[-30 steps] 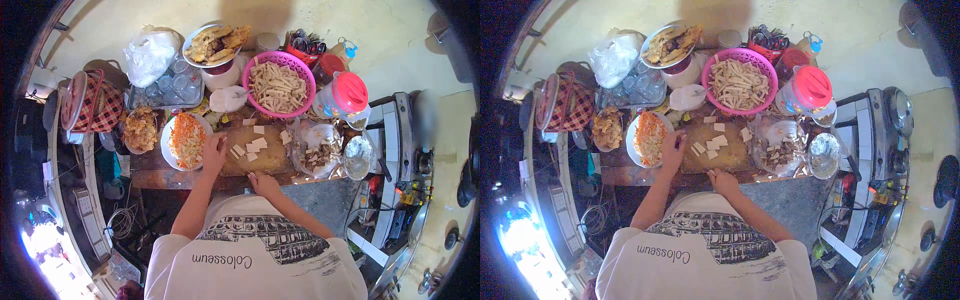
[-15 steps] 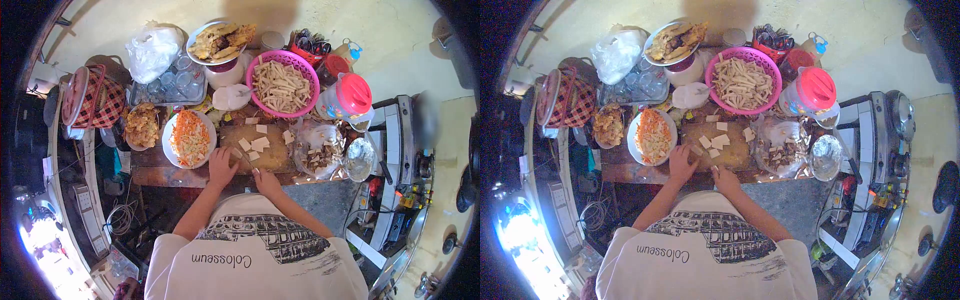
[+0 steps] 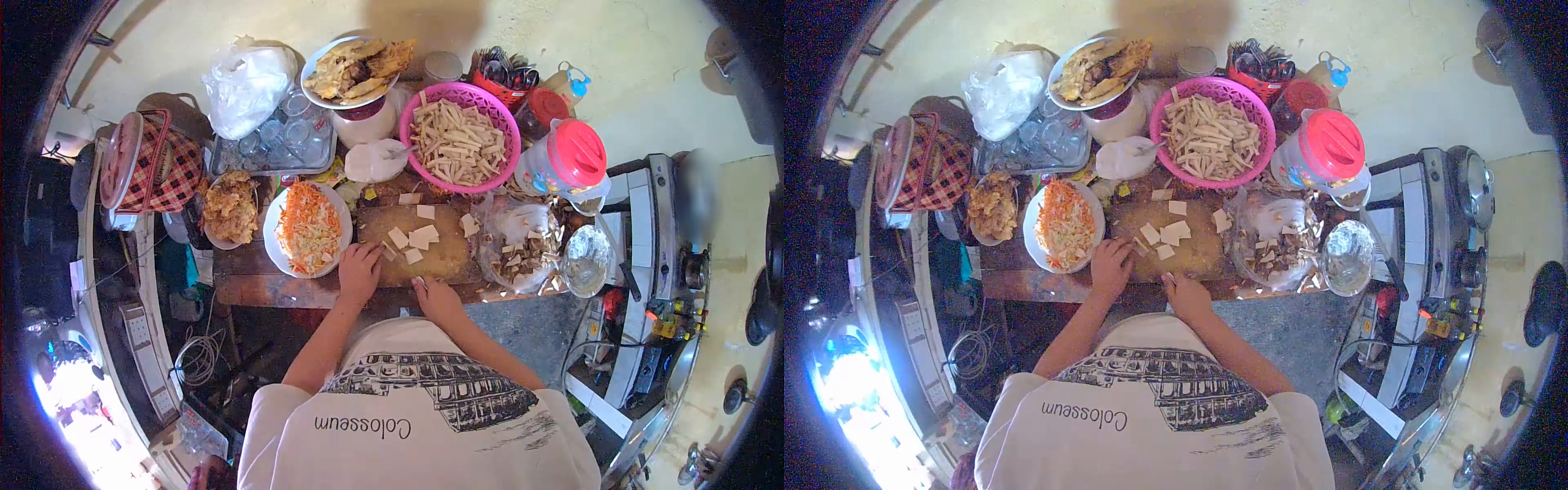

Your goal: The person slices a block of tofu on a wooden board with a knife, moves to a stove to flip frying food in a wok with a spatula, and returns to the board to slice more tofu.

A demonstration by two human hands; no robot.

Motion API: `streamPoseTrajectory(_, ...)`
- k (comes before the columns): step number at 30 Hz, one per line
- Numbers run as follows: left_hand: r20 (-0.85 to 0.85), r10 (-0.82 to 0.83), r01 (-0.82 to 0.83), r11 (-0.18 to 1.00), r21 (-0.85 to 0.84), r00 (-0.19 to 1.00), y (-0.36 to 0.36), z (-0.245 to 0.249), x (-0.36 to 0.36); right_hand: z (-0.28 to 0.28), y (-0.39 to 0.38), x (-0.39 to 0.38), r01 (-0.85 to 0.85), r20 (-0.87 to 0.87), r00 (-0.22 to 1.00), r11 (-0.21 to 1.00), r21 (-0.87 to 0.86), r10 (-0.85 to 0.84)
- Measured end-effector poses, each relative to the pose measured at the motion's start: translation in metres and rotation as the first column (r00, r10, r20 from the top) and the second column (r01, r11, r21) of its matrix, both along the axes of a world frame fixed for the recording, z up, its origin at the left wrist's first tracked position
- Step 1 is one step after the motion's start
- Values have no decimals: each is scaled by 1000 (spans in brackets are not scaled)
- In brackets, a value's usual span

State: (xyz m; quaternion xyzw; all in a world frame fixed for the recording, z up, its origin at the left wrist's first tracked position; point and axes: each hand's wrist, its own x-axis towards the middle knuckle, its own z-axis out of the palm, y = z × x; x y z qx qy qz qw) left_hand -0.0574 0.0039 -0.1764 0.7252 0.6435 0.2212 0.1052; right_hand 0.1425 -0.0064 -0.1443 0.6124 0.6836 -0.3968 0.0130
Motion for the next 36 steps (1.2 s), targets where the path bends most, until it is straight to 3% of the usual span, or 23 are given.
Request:
streamPoseTrajectory(6,-11,-20,20,1000,15,1000,1,4,0,2,3,1,-22,-5,1000,999,32,22)
streamPoseTrajectory(12,116,35,-35,999,-4,993,11,3,13,-2,3,0,-33,-2,999,999,-1,33)
streamPoseTrajectory(15,103,-148,158,983,-90,984,34,15,33,-19,-1,0,-46,13,999,999,0,46)
streamPoseTrajectory(18,162,-383,397,916,-59,909,59,19,47,-24,-4,-1,-41,-10,999,999,15,41)
streamPoseTrajectory(21,66,-451,454,889,-52,890,65,-3,50,-25,-5,-3,-43,-5,999,999,27,43)
streamPoseTrajectory(27,38,-511,510,847,-149,859,68,-2,45,-22,-5,-7,-41,41,998,998,54,39)
streamPoseTrajectory(32,34,-526,524,837,-158,850,67,-4,43,-23,-7,-8,-64,59,997,991,121,57)
streamPoseTrajectory(36,59,-480,483,869,-104,875,63,-5,43,-17,-2,-8,-51,40,998,997,64,48)
